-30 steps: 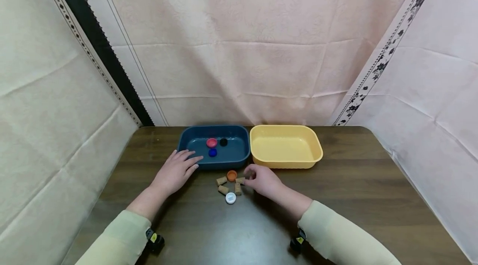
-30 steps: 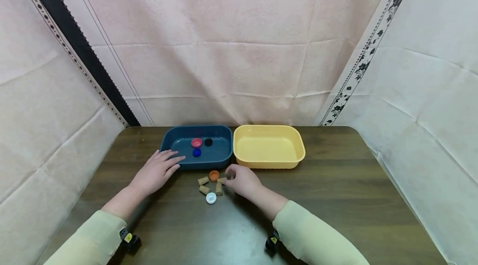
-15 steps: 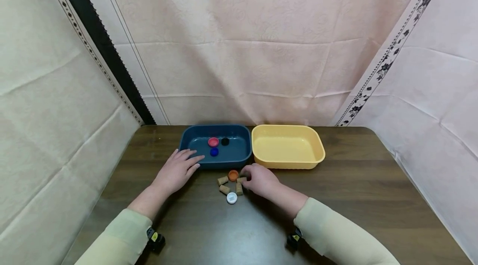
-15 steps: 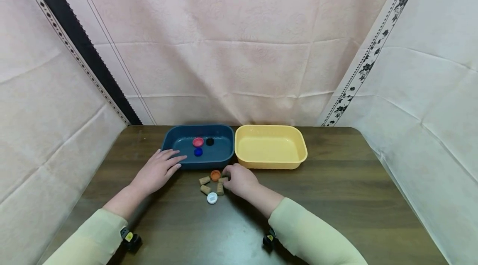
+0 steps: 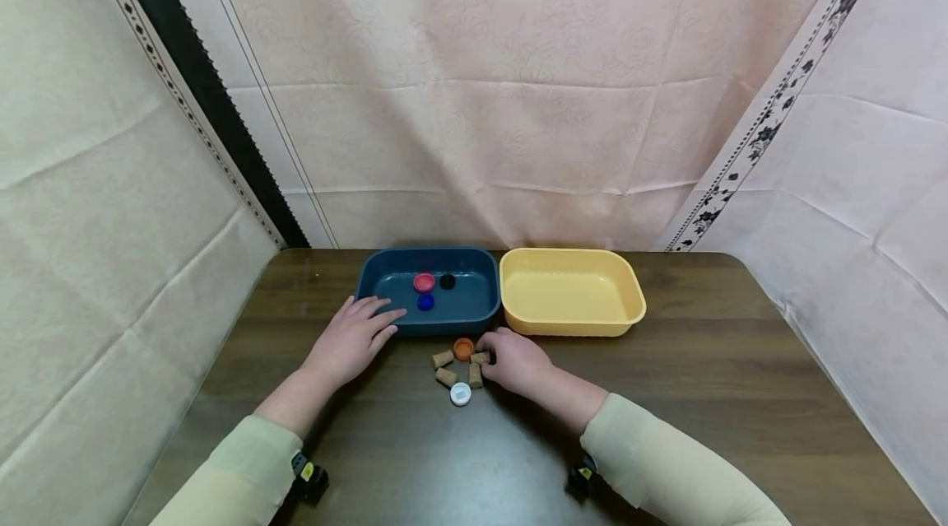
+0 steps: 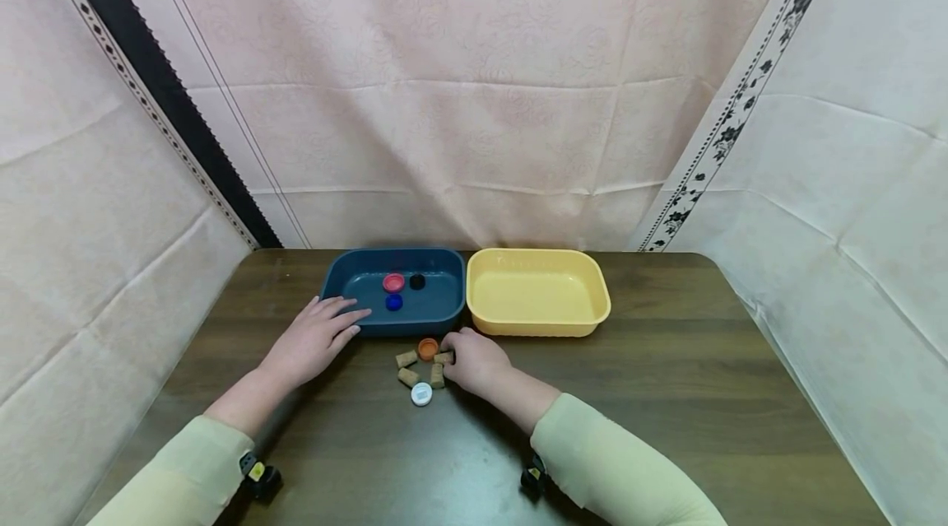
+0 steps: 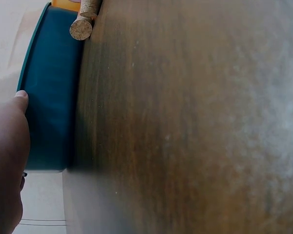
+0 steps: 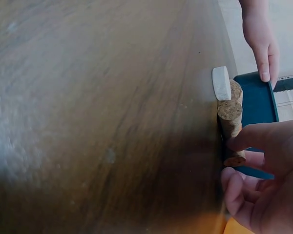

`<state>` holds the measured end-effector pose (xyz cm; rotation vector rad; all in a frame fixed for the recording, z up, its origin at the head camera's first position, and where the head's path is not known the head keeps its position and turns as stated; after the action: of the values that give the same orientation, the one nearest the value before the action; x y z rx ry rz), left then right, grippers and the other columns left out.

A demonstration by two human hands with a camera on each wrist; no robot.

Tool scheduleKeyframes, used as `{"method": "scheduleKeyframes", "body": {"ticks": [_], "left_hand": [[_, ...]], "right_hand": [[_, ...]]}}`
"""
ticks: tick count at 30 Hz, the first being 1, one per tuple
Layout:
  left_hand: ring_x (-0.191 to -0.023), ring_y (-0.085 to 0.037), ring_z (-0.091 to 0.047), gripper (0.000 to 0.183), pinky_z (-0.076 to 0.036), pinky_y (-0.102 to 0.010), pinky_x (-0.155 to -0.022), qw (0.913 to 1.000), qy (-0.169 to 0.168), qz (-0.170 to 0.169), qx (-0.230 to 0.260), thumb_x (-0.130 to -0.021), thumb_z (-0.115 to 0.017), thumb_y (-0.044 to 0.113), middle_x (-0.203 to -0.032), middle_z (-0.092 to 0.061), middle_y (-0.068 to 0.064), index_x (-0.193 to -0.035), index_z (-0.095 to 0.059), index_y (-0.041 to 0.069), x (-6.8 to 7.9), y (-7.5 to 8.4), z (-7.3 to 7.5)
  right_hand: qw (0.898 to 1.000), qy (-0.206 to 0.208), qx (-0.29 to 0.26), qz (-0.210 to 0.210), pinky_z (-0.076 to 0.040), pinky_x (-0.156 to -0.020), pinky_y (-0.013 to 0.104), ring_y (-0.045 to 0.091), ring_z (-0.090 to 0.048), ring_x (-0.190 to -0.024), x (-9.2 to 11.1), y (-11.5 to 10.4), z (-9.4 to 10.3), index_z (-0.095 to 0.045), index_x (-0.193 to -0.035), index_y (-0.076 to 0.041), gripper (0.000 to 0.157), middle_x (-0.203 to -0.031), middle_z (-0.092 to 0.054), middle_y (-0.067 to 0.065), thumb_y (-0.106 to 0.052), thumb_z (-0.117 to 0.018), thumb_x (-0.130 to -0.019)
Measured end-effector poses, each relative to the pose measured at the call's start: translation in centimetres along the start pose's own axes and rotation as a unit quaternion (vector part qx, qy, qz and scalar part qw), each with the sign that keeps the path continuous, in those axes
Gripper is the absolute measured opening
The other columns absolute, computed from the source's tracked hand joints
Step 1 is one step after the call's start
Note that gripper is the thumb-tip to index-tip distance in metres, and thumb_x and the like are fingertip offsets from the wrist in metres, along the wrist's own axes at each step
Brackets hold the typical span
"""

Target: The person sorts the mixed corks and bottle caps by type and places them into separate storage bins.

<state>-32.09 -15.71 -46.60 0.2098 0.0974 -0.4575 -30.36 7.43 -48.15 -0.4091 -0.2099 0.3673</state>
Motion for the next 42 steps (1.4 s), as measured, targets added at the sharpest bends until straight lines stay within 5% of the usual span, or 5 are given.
{"method": "scheduleKeyframes", "body": {"ticks": [15, 27, 42], "left_hand": [[-0.141, -0.034, -0.037, 0.04, -0.014, -0.059, -0.118, 1.0, -0.003, 0.0, -0.001, -0.103, -0.053, 0.039, -0.148, -0.05, -0.009, -0.142, -0.057, 0.029, 0.1, 0.0, 0.0], [-0.141, -0.033, -0.036, 0.041, -0.014, -0.058, -0.118, 1.0, 0.001, 0.002, -0.002, -0.102, -0.055, 0.039, -0.148, -0.05, -0.009, -0.142, -0.057, 0.029, -0.1, -0.1, -0.1], [-0.139, -0.034, -0.038, 0.04, -0.015, -0.059, -0.118, 0.9999, 0.007, -0.012, -0.005, -0.103, -0.053, 0.038, -0.147, -0.05, -0.01, -0.141, -0.057, 0.027, -0.1, 0.2, 0.0]], "right_hand": [[1.0, 0.007, -0.005, 0.0, -0.054, -0.08, 0.035, 0.013, -0.057, -0.082, -0.3, 0.3, -0.2, -0.071, -0.108, -0.016, 0.019, -0.098, -0.065, -0.002, -0.024, -0.072, -0.091], [0.998, 0.005, -0.065, -0.025, -0.052, -0.069, 0.031, 0.015, -0.056, -0.076, 0.3, 1.2, 0.3, -0.07, -0.108, -0.016, 0.018, -0.091, -0.063, -0.003, -0.025, -0.071, -0.092], [0.964, -0.004, -0.26, -0.06, -0.053, -0.053, 0.034, 0.021, -0.059, -0.06, 2.7, 2.5, 1.7, -0.066, -0.109, -0.012, 0.022, -0.088, -0.06, 0.006, -0.026, -0.07, -0.093]]}}
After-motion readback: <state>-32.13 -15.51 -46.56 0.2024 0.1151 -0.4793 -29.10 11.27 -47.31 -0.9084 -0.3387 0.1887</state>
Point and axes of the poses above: each hand's wrist, its own x-axis away from the middle knuckle, its own z-axis out of the back of the hand, y = z × x, the point moved 9 cm from there along -x, towards the middle knuckle
